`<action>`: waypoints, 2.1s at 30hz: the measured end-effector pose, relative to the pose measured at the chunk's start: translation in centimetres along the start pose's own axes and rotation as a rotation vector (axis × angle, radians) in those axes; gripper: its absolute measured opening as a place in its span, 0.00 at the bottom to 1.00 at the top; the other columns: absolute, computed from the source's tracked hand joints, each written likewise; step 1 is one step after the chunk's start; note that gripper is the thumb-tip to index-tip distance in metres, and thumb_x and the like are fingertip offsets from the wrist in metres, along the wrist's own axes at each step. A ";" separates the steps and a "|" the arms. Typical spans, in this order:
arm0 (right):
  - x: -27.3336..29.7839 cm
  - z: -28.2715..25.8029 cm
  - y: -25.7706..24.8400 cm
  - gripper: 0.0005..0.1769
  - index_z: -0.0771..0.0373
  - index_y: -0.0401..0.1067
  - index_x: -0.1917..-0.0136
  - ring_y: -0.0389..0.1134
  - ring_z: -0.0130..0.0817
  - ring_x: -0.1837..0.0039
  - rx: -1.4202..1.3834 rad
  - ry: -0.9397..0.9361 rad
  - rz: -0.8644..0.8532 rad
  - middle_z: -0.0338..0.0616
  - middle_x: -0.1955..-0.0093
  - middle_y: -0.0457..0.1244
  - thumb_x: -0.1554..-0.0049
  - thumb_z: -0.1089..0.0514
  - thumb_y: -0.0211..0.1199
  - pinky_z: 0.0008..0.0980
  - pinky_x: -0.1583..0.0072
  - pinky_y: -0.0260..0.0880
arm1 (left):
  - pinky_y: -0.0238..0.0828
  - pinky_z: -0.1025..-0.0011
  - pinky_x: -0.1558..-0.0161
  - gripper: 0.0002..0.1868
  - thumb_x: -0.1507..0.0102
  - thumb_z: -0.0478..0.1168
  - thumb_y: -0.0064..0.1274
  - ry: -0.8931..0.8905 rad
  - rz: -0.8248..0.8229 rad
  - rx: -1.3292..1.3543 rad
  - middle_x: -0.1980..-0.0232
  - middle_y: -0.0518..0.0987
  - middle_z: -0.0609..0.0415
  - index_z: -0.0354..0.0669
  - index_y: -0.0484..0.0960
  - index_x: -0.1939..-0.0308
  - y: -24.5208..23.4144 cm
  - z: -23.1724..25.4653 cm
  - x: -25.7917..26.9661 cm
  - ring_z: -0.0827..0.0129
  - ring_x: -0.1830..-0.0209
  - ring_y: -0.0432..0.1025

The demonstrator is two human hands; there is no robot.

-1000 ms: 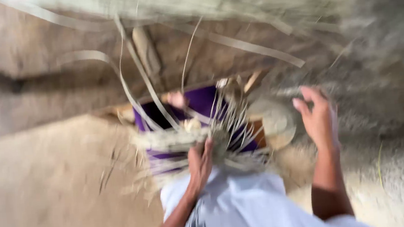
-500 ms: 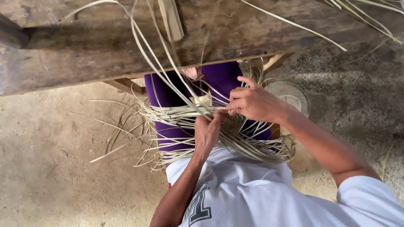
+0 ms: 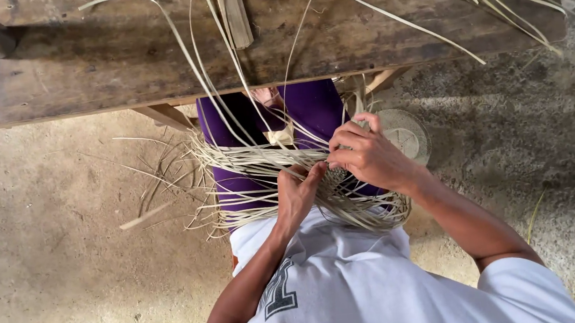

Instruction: Weaving dried plant fibers together to create a hat or basket

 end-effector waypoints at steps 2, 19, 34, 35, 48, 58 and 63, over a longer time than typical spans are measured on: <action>0.0 -0.2 0.0 0.03 0.50 0.72 0.63 0.61 0.25 0.49 0.071 -0.014 -0.004 0.29 0.63 0.60 0.49 0.52 0.61 0.45 0.38 0.47 | 0.46 0.77 0.81 0.24 0.44 0.48 0.55 0.025 0.022 0.005 0.91 0.58 0.58 0.43 0.66 0.89 0.0 -0.5 -0.2 0.76 0.87 0.51; 0.9 -1.3 0.5 0.05 0.56 0.69 0.56 0.65 0.33 0.50 0.111 0.092 -0.013 0.38 0.54 0.60 0.48 0.57 0.59 0.43 0.44 0.58 | 0.53 0.74 0.81 0.23 0.47 0.47 0.54 0.028 0.037 -0.111 0.93 0.57 0.53 0.41 0.66 0.92 0.7 -1.6 0.0 0.73 0.89 0.53; 6.0 0.1 -0.3 0.12 0.47 0.73 0.51 0.61 0.26 0.62 -0.078 0.042 0.069 0.38 0.55 0.64 0.50 0.54 0.66 0.37 0.49 0.55 | 0.61 0.70 0.71 0.11 0.49 0.41 0.57 -0.220 0.071 -0.062 0.77 0.69 0.59 0.38 0.77 0.81 0.2 -4.0 -0.7 0.74 0.73 0.60; 7.1 0.1 0.3 0.11 0.49 0.74 0.52 0.60 0.24 0.64 -0.132 0.036 0.065 0.40 0.51 0.64 0.50 0.56 0.67 0.35 0.49 0.53 | 0.59 0.68 0.69 0.13 0.49 0.42 0.57 -0.247 0.106 -0.013 0.78 0.68 0.55 0.37 0.73 0.80 0.0 -5.6 -1.2 0.70 0.73 0.59; 23.8 5.2 -1.1 0.12 0.56 0.62 0.69 0.49 0.18 0.70 -0.449 1.211 -0.929 0.30 0.74 0.49 0.43 0.57 0.53 0.11 0.62 0.57 | 0.48 0.66 0.72 0.22 0.48 0.51 0.55 -0.425 0.378 0.055 0.66 0.56 0.49 0.39 0.63 0.68 -1.0 -5.0 -0.4 0.65 0.77 0.50; 9.3 2.1 -8.3 0.25 0.59 0.66 0.44 0.61 0.49 0.36 -0.551 -0.015 0.236 0.57 0.35 0.54 0.54 0.50 0.66 0.39 0.37 0.68 | 0.64 0.68 0.68 0.18 0.46 0.48 0.53 -0.067 0.203 -0.180 0.72 0.80 0.47 0.34 0.81 0.66 0.1 -4.5 -1.0 0.68 0.70 0.71; 2.2 0.5 1.9 0.64 0.62 0.41 0.28 0.36 0.48 0.25 -0.137 0.188 -0.269 0.53 0.26 0.38 0.65 0.18 0.42 0.56 0.30 0.25 | 0.65 0.68 0.75 0.16 0.43 0.45 0.51 -0.022 0.133 -0.250 0.73 0.82 0.45 0.32 0.80 0.64 0.4 -1.9 0.3 0.68 0.76 0.73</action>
Point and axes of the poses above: each hand's wrist, its own x-axis away from the middle knuckle, its own y-axis out of the palm, z = x × y, the point moved 5 cm from there along -x, towards the middle knuckle
